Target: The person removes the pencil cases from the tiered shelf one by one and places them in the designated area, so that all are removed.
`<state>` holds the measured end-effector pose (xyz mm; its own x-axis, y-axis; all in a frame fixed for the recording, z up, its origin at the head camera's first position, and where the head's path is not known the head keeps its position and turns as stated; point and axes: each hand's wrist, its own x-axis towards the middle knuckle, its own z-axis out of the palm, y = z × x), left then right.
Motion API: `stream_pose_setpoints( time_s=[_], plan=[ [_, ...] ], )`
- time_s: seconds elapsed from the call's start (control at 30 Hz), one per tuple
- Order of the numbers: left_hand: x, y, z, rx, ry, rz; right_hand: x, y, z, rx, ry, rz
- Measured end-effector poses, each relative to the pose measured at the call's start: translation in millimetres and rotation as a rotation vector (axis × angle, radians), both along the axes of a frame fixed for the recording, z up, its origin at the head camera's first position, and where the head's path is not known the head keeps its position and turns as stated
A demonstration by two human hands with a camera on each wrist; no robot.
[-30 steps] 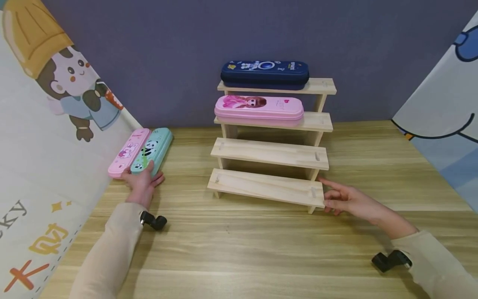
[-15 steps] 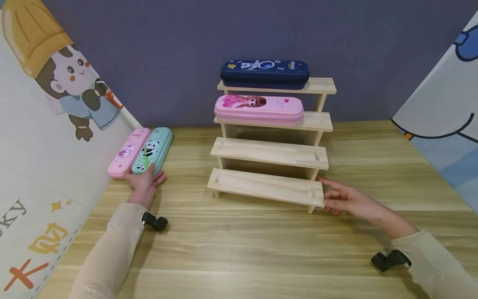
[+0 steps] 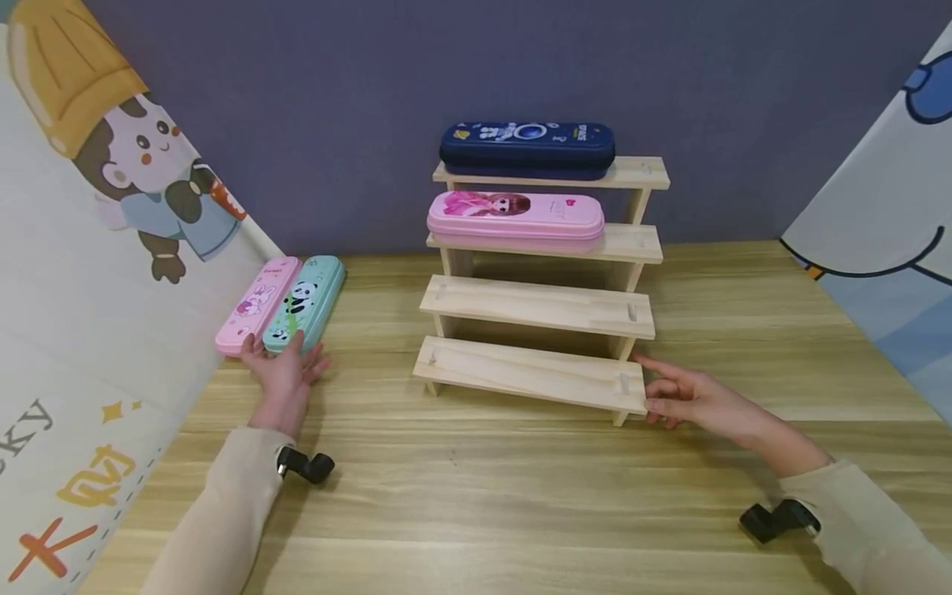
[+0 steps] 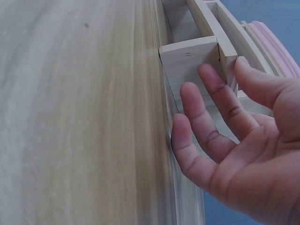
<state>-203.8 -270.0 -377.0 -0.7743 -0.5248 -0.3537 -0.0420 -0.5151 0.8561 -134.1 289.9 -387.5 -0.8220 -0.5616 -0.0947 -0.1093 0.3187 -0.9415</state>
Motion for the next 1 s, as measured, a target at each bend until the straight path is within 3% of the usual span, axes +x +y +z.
stream_pose_setpoints(
  time_s=[0.2, 0.47, 1.0],
  plan=[
    [3.8, 17, 17.6, 0.014, 0.094, -0.059, -0.2, 0, 0.3, -0.01, -0.007, 0.002],
    [-1.1, 47, 41.5, 0.024, 0.167, -0.172, -0.4, -1, -0.8, -0.013, -0.017, 0.009],
    [-31.1, 100, 75.8, -0.14, 0.275, -0.449, -1.2, 1, -3.7, -0.043, 0.0, 0.023]
  ],
)
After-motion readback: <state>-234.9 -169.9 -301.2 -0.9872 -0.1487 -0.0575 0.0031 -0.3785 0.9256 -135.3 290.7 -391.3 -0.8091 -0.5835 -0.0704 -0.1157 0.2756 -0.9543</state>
